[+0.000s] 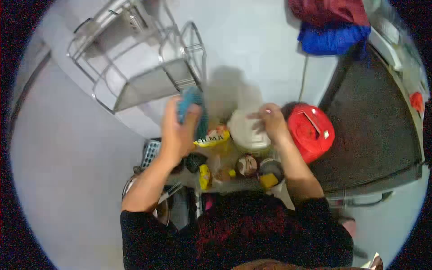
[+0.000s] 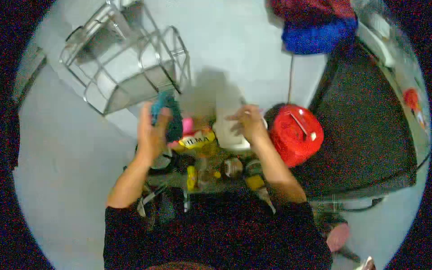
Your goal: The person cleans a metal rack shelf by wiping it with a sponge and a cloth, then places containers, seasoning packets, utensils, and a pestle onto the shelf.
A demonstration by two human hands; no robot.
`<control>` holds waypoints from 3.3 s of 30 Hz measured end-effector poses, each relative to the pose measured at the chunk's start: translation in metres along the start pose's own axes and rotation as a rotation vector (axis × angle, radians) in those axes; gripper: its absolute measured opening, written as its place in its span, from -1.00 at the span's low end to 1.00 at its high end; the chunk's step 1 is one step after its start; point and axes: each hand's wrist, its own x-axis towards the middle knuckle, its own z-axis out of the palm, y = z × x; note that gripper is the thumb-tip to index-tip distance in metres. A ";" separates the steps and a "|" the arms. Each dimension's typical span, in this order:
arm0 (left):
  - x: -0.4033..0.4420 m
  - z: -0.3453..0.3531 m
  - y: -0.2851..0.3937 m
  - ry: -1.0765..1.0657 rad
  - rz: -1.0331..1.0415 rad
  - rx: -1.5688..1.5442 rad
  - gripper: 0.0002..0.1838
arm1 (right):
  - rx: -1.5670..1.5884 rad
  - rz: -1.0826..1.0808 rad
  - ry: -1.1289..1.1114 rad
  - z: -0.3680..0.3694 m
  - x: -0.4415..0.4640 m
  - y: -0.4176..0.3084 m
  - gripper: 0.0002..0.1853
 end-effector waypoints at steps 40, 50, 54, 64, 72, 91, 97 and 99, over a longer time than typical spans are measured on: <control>-0.099 0.244 -0.116 -1.208 -1.016 -1.275 -0.58 | -0.205 -0.570 0.933 -0.139 -0.181 -0.001 -0.85; -0.107 0.205 -0.072 -0.667 -0.763 -1.094 -0.57 | -0.580 -0.505 0.546 -0.093 -0.166 0.014 -0.84; -0.099 0.175 -0.060 -0.437 -0.917 -1.367 -0.50 | -0.587 -0.502 0.184 -0.080 -0.147 0.015 -0.82; -0.096 0.035 -0.059 -0.078 -0.616 -1.272 -0.37 | -0.280 -0.173 -0.048 -0.064 -0.002 -0.091 -0.93; -0.135 -0.012 -0.044 -0.014 -0.096 -0.913 -0.39 | -0.393 -0.195 -0.239 0.068 0.182 -0.116 -0.89; -0.169 -0.041 -0.080 0.383 -0.595 -1.299 -0.54 | -0.683 -0.249 -0.069 0.153 0.212 -0.061 -0.82; -0.159 -0.030 -0.090 0.275 -0.630 -1.031 -0.55 | -0.498 -0.353 0.021 0.123 0.184 -0.052 -0.69; -0.156 -0.020 -0.089 0.239 -0.688 -0.935 -0.55 | -0.452 -0.338 0.046 0.086 0.154 -0.046 -0.73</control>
